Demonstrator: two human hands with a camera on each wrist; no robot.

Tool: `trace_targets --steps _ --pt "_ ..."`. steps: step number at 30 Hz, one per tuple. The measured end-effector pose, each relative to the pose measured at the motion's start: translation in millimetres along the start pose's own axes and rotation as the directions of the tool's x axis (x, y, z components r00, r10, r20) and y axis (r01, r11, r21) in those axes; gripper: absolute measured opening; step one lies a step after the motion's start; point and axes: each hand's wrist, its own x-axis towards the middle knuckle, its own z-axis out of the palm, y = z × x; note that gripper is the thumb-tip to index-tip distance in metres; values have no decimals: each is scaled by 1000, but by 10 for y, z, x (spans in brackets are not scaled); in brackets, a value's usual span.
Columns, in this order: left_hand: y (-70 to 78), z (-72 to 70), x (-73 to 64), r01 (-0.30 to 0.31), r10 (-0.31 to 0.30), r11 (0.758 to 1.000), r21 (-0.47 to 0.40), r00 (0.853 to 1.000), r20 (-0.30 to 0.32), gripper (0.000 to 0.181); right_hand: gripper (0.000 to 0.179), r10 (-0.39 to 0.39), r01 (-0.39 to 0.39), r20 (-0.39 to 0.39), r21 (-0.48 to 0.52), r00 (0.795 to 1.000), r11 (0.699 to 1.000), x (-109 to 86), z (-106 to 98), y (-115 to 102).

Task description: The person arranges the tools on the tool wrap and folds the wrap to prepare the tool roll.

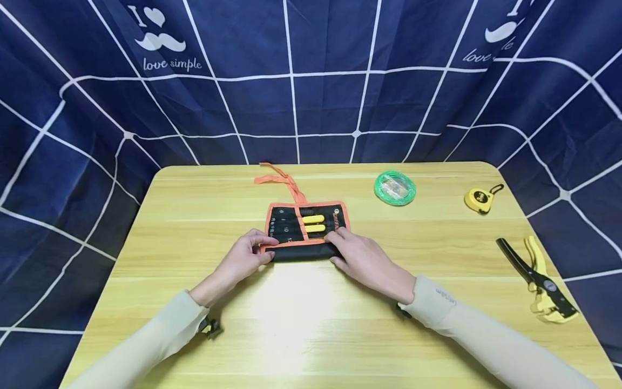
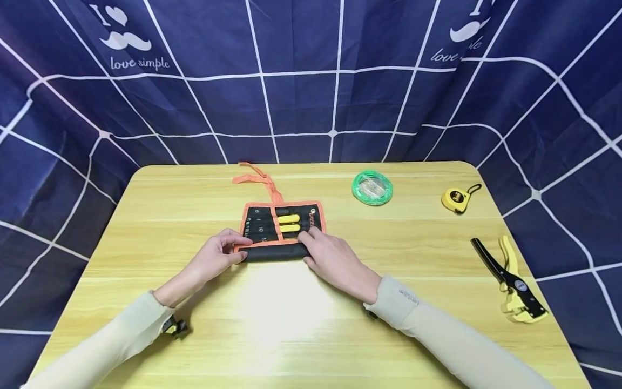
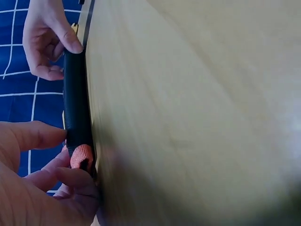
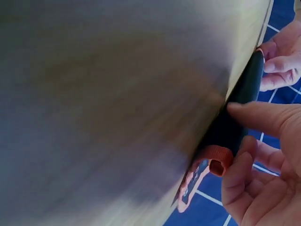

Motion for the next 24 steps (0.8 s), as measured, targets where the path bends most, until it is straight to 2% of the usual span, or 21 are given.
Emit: trace_targets --steps 5,9,14,19,22,24 --pt "0 11 20 13 -13 1000 -15 1000 -3 26 30 9 -10 7 67 1000 998 25 -24 32" --pt "-2 -7 14 -11 11 1000 9 1000 -3 31 25 18 -20 15 88 1000 996 47 -43 57" --pt "-7 -15 16 -39 39 999 38 999 3 41 21 76 -81 37 153 996 985 84 -56 106" --pt "-19 -18 30 -23 24 999 24 998 -50 37 19 123 -135 66 231 990 963 136 -75 170" --pt "-21 -25 42 -20 22 1000 18 997 -68 34 23 155 -187 129 291 980 938 184 -103 236" --pt "-21 -29 54 -24 25 1000 20 997 -70 33 25 176 -229 181 342 968 911 225 -124 287"
